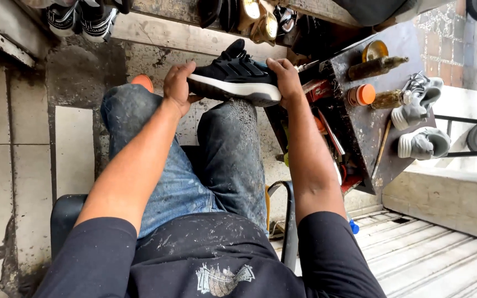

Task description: Inspecting and sorting various shoes for repair on a workbench

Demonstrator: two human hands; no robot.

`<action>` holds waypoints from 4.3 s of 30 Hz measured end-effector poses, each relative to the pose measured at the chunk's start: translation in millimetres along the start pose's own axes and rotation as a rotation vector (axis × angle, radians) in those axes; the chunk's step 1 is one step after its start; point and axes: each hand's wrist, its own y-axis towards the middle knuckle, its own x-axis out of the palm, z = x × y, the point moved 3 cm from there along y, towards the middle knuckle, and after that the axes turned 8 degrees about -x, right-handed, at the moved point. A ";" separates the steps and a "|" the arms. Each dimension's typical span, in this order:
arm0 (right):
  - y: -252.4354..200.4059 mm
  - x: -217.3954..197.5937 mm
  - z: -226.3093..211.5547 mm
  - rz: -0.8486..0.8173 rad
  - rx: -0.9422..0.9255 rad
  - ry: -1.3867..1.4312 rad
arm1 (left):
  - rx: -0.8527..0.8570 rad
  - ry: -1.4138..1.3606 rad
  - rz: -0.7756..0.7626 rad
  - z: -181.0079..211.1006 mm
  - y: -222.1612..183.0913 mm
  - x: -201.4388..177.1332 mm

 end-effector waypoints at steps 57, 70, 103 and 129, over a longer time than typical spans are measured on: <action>-43.0 50.2 22.0 0.079 0.166 0.833 | 0.240 0.229 0.054 -3.6 10.8 -19.9; -79.5 64.4 -23.5 0.079 0.274 0.869 | 0.263 0.612 0.032 7.8 0.6 -14.1; -40.5 0.8 48.4 0.103 -0.083 0.923 | 0.689 0.604 -0.303 26.2 -54.1 11.9; 19.7 23.5 83.8 -0.100 0.148 0.688 | 0.583 1.103 -0.074 20.5 -11.7 -25.9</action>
